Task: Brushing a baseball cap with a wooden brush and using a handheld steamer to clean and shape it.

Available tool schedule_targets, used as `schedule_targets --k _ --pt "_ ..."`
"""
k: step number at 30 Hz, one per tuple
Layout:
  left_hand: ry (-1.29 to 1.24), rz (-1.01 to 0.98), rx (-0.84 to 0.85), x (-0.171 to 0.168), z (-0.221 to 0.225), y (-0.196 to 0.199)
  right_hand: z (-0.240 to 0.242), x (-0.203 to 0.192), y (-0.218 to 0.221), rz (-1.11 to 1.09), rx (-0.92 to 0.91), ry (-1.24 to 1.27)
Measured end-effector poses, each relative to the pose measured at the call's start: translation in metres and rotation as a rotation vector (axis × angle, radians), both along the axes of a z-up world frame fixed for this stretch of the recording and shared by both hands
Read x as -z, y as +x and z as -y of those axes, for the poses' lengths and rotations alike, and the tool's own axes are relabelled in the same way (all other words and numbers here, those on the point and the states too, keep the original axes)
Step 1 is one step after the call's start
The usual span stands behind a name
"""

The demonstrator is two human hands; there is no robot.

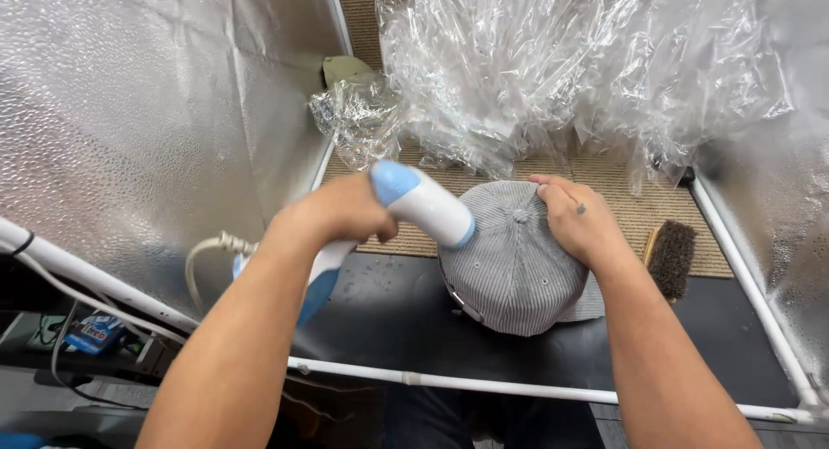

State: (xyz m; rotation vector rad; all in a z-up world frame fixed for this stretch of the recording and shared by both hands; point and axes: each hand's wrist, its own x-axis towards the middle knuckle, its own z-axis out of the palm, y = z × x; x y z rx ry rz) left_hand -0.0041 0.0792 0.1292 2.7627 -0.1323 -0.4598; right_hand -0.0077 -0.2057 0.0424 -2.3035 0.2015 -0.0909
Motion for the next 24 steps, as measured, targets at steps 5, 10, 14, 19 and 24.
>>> schedule_targets --k 5,10,14,19,24 --pt "-0.326 -0.147 -0.126 0.063 -0.032 -0.005 0.0 0.005 0.003 0.025 0.01 -0.002" --pt "-0.648 -0.27 -0.244 0.12 -0.038 0.042 -0.003 0.003 0.003 0.018 0.02 -0.001" --pt "-0.703 -0.331 -0.336 0.141 -0.031 0.068 -0.001 0.007 0.007 0.02 0.037 -0.027" --pt "-0.696 -0.251 -0.353 0.123 -0.031 0.044 0.0 0.009 0.008 0.026 0.019 -0.056" --pt "-0.546 -0.053 -0.18 0.068 -0.025 -0.019 0.002 0.013 0.007 0.03 0.018 -0.051"
